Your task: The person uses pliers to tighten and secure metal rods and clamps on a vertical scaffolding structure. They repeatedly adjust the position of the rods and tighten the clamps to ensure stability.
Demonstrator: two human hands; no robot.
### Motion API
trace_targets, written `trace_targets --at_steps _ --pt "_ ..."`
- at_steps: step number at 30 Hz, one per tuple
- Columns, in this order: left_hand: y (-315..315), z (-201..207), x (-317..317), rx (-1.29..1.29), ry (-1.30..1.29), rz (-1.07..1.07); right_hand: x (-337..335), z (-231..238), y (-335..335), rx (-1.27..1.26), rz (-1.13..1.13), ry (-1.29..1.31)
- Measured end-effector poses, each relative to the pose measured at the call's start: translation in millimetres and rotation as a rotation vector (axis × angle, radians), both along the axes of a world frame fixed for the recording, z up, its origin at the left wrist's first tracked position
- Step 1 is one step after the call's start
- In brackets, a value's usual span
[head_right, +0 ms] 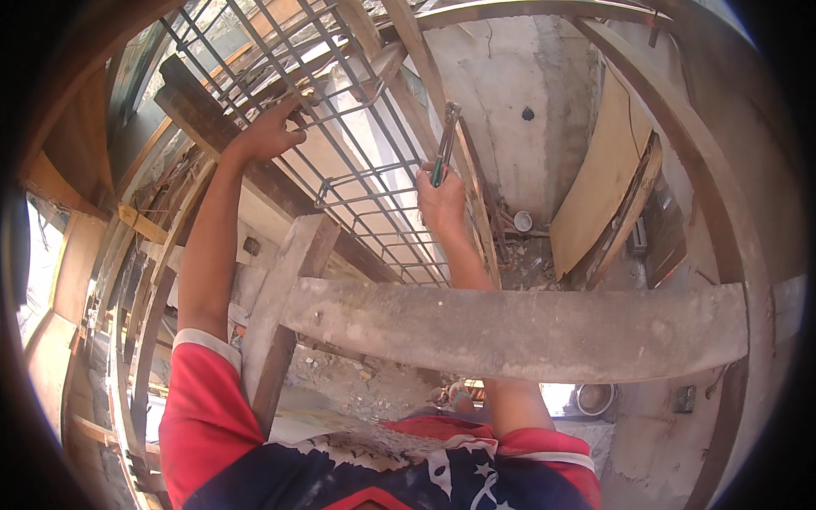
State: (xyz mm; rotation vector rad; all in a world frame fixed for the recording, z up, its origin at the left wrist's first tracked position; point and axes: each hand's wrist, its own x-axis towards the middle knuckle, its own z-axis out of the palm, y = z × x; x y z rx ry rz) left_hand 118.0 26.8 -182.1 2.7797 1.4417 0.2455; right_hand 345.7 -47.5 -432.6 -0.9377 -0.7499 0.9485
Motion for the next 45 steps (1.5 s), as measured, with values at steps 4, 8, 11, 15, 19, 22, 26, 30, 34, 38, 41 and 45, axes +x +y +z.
trace_targets --at_steps 4,8,11,15,19,22,26,30,34,38,41,45 --pt "2.8 -0.3 -0.2 0.011 -0.006 -0.006 12.1 -7.1 2.9 0.044 0.014 -0.092" --pt "1.9 -1.3 0.7 0.033 -0.013 0.003 17.4 -5.9 -2.5 0.035 0.083 -0.113" --pt "10.6 -1.7 -6.6 -0.016 -0.036 -0.007 15.9 -5.4 -1.6 0.012 0.112 -0.053" --pt "2.7 2.3 -2.2 -0.023 -0.021 0.012 17.8 -5.2 -2.6 0.006 0.118 -0.092" --pt "-18.8 10.9 1.9 -0.007 0.003 0.021 15.2 -1.6 -9.8 -0.013 0.069 -0.101" --pt "-27.2 30.2 -4.8 0.056 0.018 -0.032 20.3 -3.7 -17.0 0.0 -0.044 -0.14" --pt "-56.6 56.3 2.6 0.07 -0.116 -0.08 26.9 -15.5 -45.5 0.125 -0.162 -0.216" --pt "-82.5 54.4 -12.7 0.098 -0.171 -0.085 37.0 -53.7 -93.7 0.109 -0.244 -0.401" --pt "-73.3 35.4 -31.0 0.15 -0.106 -0.098 38.1 -80.2 -167.0 -0.09 -0.074 -0.071" --pt "-38.7 -1.2 -26.9 0.146 -0.039 -0.055 51.9 -123.7 -216.2 -0.064 0.132 0.23" --pt "-36.0 -7.5 -22.2 0.217 -0.01 -0.027 51.6 -112.3 -266.5 0.048 0.115 -0.444" --pt "-32.3 -8.0 -8.8 0.23 0.107 0.055 52.1 -13.0 -315.6 0.305 0.186 -0.824"
